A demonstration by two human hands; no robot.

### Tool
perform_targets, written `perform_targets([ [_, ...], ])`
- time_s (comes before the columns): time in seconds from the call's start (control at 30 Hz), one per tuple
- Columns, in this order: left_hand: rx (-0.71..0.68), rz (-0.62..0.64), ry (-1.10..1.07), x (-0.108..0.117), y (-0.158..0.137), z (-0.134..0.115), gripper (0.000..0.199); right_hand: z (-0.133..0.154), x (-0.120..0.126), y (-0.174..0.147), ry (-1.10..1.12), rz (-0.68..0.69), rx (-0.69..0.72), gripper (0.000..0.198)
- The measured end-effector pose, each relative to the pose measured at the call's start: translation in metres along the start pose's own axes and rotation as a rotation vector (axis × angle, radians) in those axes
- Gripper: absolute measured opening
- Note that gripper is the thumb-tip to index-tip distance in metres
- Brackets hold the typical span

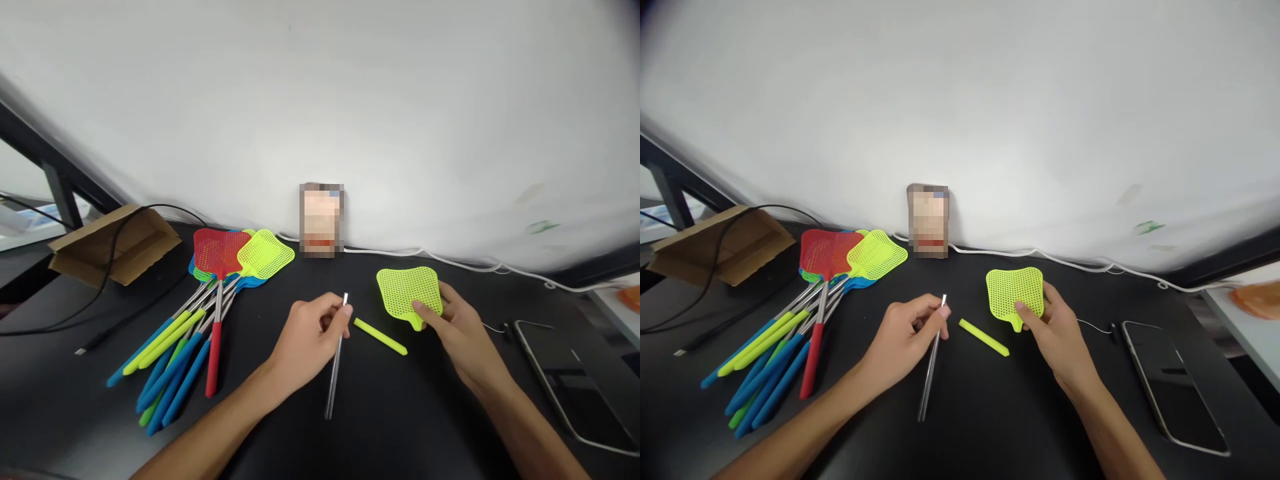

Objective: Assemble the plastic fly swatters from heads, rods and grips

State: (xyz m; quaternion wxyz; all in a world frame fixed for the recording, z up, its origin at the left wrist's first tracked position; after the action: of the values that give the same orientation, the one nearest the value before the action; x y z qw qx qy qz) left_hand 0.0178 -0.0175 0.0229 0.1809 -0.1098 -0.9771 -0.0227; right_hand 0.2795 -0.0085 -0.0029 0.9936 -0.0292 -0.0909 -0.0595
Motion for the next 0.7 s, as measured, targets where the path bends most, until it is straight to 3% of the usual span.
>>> perform_targets([
  [0.1, -0.032, -0.082, 0.096, 0.007, 0.006, 0.005, 0.031, -0.006, 0.003, 0.003, -0.074, -0.043, 0.024, 0.083],
  [0.2, -0.049, -0.122, 0.178, 0.011, 0.009, 0.007, 0.03, -0.008, 0.002, 0.003, -0.139, -0.028, 0.08, 0.088],
  [0.5, -0.031, -0.146, 0.225, 0.014, 0.012, 0.005, 0.028, -0.003, -0.001, 0.003, -0.53, -0.102, 0.348, 0.051],
  [0.7, 0.001, -0.134, 0.328, 0.015, 0.014, 0.009, 0.03, 0.008, -0.011, -0.007, -0.704, -0.098, 0.438, 0.032],
])
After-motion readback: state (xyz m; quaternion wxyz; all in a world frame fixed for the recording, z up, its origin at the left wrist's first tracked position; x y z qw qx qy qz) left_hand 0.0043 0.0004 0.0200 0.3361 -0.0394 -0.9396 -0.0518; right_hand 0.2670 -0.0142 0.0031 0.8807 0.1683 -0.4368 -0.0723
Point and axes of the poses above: each hand's wrist, its own y-axis towards the middle knuckle, its own x-axis out of the back of the hand, z = x × y, the point moved 2 cm from there along y, towards the middle knuckle, and after that the axes turned 2 degrees about x, right-handed, at the moved point
